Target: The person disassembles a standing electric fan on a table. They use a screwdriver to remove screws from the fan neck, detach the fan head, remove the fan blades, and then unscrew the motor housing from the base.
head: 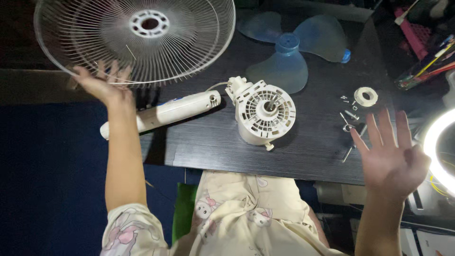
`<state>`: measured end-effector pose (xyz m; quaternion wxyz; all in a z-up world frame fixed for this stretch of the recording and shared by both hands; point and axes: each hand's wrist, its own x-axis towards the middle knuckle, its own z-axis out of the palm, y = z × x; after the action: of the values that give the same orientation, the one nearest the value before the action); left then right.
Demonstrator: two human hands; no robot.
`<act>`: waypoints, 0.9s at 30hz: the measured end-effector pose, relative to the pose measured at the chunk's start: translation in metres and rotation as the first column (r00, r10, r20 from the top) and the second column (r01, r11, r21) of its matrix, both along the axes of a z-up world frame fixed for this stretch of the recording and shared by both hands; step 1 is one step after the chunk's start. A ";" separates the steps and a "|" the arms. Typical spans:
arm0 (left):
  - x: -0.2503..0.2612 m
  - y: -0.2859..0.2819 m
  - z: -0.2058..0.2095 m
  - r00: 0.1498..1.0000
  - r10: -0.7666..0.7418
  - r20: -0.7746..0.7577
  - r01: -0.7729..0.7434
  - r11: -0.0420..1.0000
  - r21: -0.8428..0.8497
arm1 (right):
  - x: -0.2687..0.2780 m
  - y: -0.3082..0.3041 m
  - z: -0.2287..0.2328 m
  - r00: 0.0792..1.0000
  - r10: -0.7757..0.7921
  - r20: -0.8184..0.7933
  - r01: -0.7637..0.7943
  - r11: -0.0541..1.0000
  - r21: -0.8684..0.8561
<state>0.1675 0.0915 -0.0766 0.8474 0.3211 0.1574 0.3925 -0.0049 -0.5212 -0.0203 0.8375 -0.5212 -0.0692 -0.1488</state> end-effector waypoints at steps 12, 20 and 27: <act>0.085 -0.006 -0.070 0.944 -0.293 -0.151 0.263 0.946 -0.187 | -0.031 -0.014 -0.009 0.989 -0.136 -0.050 0.138 0.989 0.053; 0.084 0.025 -0.067 0.929 -0.342 -0.143 0.319 0.934 -0.164 | -0.020 -0.014 -0.020 0.985 -0.153 -0.082 0.155 0.988 0.020; 0.075 0.068 -0.057 0.879 -0.469 -0.084 0.476 0.875 0.089 | -0.022 -0.018 -0.035 0.992 -0.103 -0.073 0.108 0.992 0.072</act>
<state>0.2428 0.1591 -0.1331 0.8941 0.4062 0.0780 0.1719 -0.0272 -0.5395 -0.0557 0.8496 -0.4967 -0.0069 -0.1774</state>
